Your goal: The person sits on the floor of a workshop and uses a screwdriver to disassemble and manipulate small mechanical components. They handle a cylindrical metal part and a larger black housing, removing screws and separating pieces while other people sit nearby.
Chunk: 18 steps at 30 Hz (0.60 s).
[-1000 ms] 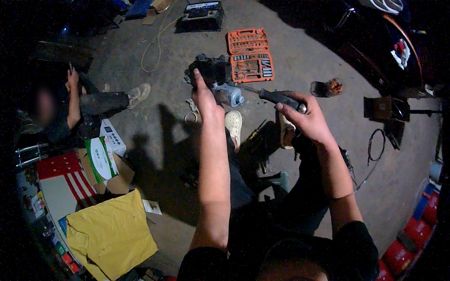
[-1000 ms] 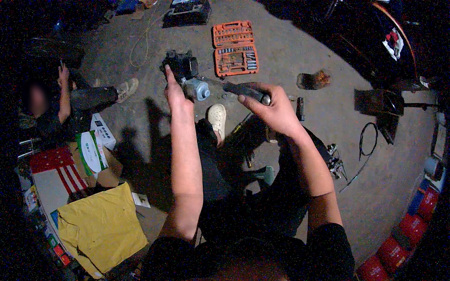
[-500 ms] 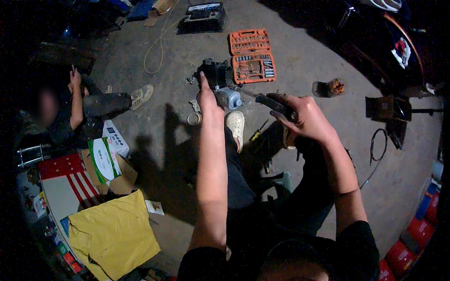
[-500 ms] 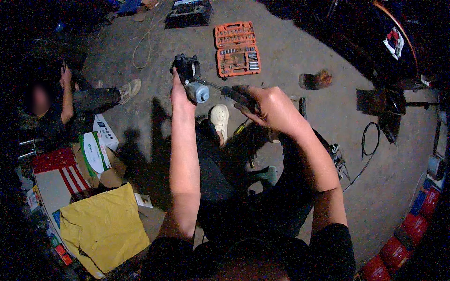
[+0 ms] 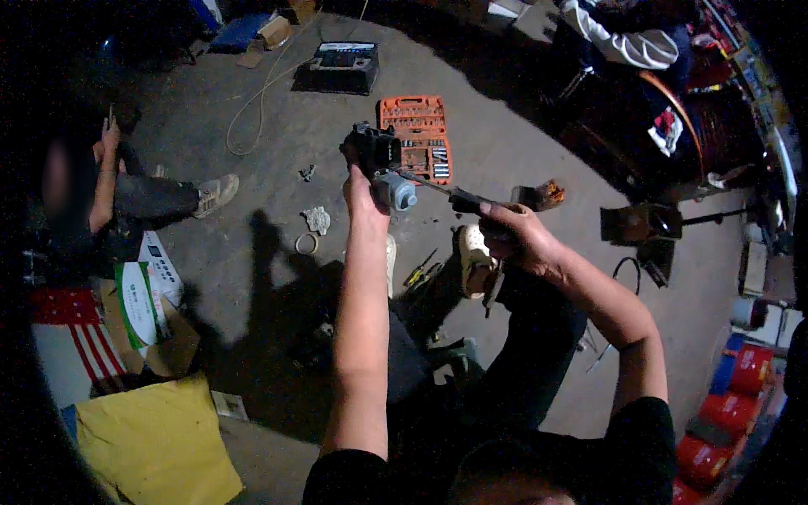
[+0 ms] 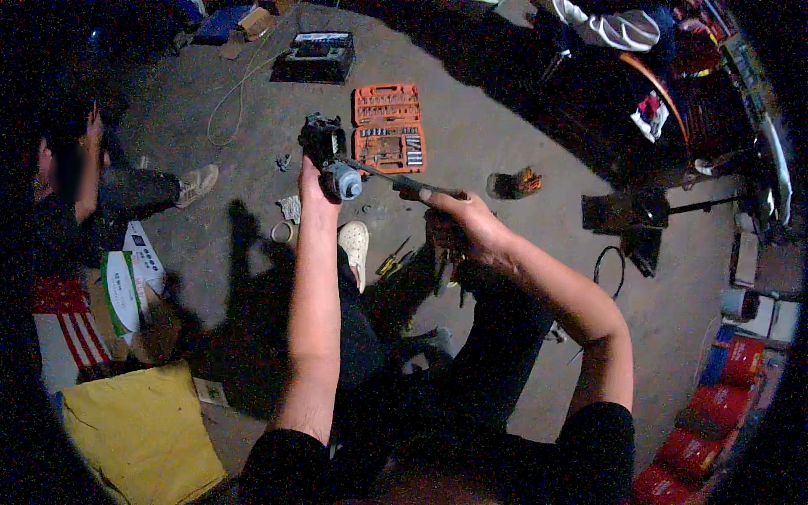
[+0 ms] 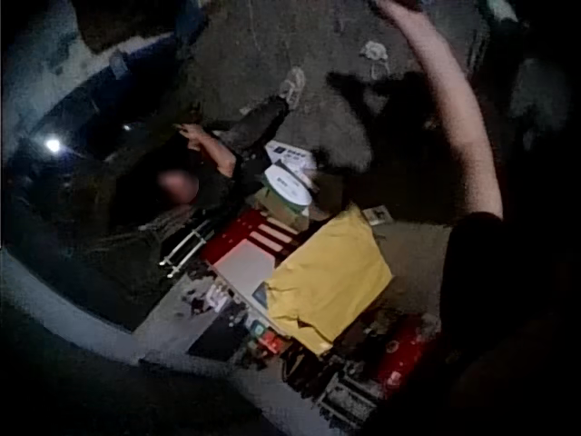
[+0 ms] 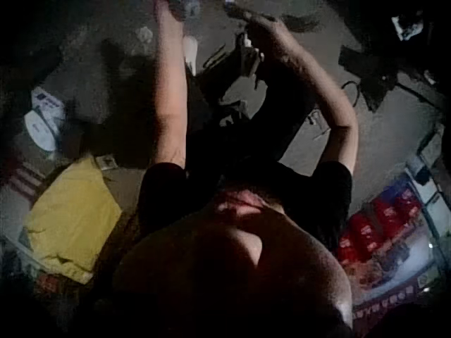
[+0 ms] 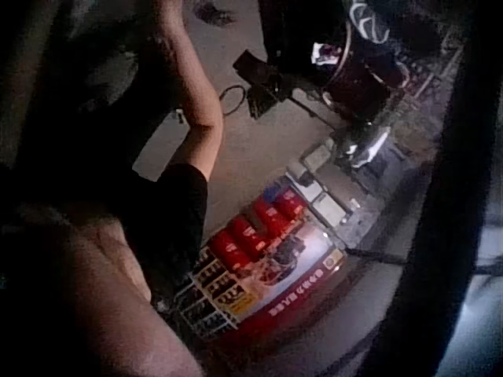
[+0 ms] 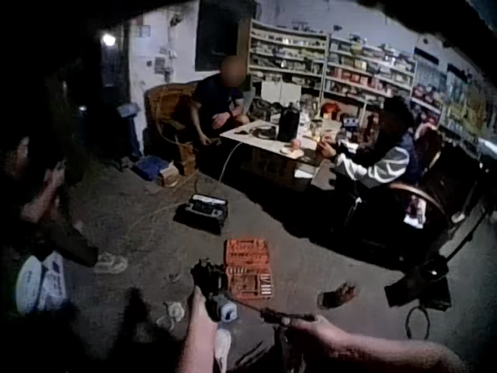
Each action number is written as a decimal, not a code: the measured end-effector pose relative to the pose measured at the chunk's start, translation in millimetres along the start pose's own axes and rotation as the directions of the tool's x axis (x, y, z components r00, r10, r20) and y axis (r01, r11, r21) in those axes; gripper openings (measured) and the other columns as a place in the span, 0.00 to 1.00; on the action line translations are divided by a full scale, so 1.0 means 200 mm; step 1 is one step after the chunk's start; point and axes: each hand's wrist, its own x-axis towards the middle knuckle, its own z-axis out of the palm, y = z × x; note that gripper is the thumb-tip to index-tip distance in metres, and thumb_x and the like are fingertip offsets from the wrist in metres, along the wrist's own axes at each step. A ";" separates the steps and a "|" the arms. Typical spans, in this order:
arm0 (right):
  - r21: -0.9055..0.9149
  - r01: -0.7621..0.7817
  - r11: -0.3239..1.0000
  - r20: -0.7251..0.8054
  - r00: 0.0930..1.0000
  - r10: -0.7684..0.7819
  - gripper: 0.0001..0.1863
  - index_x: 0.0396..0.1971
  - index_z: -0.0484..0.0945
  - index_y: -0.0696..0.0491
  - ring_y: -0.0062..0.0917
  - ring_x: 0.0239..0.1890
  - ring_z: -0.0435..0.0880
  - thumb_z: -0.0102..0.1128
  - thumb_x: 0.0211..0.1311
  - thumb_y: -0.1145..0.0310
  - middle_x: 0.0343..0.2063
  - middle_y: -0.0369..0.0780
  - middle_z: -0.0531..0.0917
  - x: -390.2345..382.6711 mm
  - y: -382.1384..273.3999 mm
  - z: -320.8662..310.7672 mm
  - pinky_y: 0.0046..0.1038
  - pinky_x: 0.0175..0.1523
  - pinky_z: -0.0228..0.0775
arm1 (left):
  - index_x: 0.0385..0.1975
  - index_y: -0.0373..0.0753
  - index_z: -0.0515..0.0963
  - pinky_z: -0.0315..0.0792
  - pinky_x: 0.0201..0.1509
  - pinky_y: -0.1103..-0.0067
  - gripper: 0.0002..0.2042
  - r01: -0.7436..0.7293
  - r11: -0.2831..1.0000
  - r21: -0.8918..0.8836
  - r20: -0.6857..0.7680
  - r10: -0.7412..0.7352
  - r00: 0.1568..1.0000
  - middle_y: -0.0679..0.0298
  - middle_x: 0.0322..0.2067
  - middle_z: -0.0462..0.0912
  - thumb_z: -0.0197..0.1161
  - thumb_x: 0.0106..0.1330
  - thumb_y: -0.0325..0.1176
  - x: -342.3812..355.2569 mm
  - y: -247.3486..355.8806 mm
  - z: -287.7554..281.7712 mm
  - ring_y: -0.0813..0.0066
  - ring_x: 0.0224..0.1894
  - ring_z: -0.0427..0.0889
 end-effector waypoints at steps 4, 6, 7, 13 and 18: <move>-0.835 0.386 0.392 0.146 0.843 -0.518 0.20 0.46 0.71 0.58 0.25 0.16 0.72 0.60 0.52 0.68 0.20 0.36 0.77 -0.02 -0.03 0.04 0.26 0.21 0.63 | 0.50 0.36 0.69 0.72 0.42 0.75 0.21 -0.034 0.999 -0.036 -0.043 0.032 0.999 0.64 0.43 0.77 0.53 0.65 0.46 0.01 -0.04 0.03 0.71 0.41 0.77; -0.956 0.255 -0.143 0.292 0.839 -0.459 0.22 0.46 0.69 0.57 0.36 0.20 0.76 0.59 0.51 0.66 0.19 0.42 0.78 -0.03 -0.09 0.04 0.36 0.26 0.67 | 0.48 0.38 0.70 0.72 0.41 0.76 0.19 0.003 0.999 0.037 -0.156 0.003 0.988 0.66 0.41 0.77 0.53 0.65 0.45 -0.03 -0.05 0.07 0.73 0.40 0.77; -0.893 0.174 -0.415 0.351 0.846 -0.401 0.22 0.47 0.69 0.56 0.41 0.22 0.78 0.58 0.50 0.65 0.18 0.45 0.78 -0.04 -0.13 0.04 0.41 0.29 0.68 | 0.46 0.39 0.72 0.72 0.40 0.76 0.17 0.016 0.998 0.063 -0.186 -0.004 0.983 0.67 0.39 0.78 0.53 0.65 0.44 -0.03 -0.04 0.09 0.74 0.38 0.77; -0.902 0.015 -0.432 0.145 0.952 -0.270 0.26 0.50 0.66 0.51 0.45 0.28 0.79 0.57 0.49 0.63 0.23 0.50 0.79 -0.17 -0.22 0.19 0.43 0.32 0.71 | 0.43 0.38 0.72 0.74 0.32 0.71 0.17 0.025 1.000 0.015 -0.028 -0.024 0.999 0.63 0.36 0.77 0.56 0.63 0.45 -0.01 -0.08 0.05 0.69 0.32 0.78; -0.857 0.185 0.481 0.000 0.933 -0.359 0.24 0.41 0.73 0.62 0.22 0.34 0.73 0.63 0.51 0.58 0.30 0.41 0.79 -0.21 -0.17 0.25 0.26 0.41 0.67 | 0.48 0.35 0.70 0.75 0.34 0.75 0.21 0.081 0.978 0.192 -0.215 -0.039 0.976 0.62 0.43 0.77 0.51 0.65 0.46 0.04 -0.15 0.04 0.70 0.36 0.79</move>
